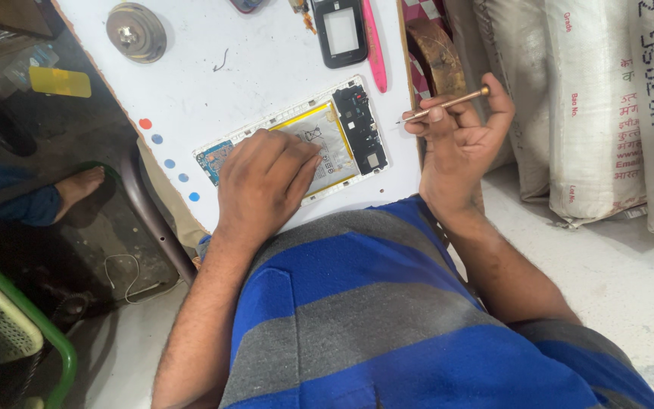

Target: The person uses a screwdriver to work on the internal components of a disassembled mobile phone, focusing on the motherboard and battery area. They repeatedly probe and adjust small parts within the phone chassis while seated at a workbench.

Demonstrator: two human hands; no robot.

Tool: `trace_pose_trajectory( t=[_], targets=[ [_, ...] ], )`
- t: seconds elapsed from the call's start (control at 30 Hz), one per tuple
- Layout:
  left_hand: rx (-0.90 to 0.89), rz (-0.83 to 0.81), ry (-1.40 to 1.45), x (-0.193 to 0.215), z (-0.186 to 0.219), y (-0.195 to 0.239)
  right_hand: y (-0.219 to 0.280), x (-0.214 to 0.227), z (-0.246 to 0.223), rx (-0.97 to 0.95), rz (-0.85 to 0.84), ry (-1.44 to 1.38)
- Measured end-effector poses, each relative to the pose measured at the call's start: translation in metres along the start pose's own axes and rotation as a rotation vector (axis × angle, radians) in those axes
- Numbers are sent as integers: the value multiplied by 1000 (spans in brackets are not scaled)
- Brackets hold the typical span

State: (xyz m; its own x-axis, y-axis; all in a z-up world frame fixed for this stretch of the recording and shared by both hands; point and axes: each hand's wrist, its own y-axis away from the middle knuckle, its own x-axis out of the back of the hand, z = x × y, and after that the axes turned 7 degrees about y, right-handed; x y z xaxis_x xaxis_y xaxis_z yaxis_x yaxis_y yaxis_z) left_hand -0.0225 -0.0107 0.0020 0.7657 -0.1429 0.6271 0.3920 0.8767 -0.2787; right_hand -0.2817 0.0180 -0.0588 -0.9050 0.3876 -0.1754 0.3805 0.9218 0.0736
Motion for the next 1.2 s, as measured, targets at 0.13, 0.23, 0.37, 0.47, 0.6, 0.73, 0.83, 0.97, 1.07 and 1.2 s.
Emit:
trace_pose_trajectory(
  t=[0.13, 0.23, 0.37, 0.47, 0.6, 0.73, 0.83, 0.97, 1.07, 1.2],
  targets=[
    [0, -7, 1, 0, -1, 0, 1, 1, 0, -1, -7, 14],
    [0, -4, 2, 0, -1, -1, 1, 1, -1, 7, -15, 15],
    [-3, 5, 5, 1, 0, -1, 1, 0, 0, 13, -15, 4],
    [7, -3, 2, 0, 0, -1, 0, 1, 0, 8, -24, 4],
    [8, -5, 2, 0, 0, 0, 0, 2, 0, 1, -15, 8],
    [0, 7, -4, -1, 1, 0, 1, 2, -1, 2, -25, 19],
    [-3, 10, -3, 0, 1, 0, 1, 3, 0, 6, -31, 11],
    [0, 0, -4, 0, 0, 0, 0, 4, 1, 8, -34, 13],
    [-4, 3, 1, 0, 0, 0, 0, 4, 2, 10, -31, 17],
    [3, 10, 2, 0, 2, -1, 0, 2, 3, 2, -19, 7]
  ],
)
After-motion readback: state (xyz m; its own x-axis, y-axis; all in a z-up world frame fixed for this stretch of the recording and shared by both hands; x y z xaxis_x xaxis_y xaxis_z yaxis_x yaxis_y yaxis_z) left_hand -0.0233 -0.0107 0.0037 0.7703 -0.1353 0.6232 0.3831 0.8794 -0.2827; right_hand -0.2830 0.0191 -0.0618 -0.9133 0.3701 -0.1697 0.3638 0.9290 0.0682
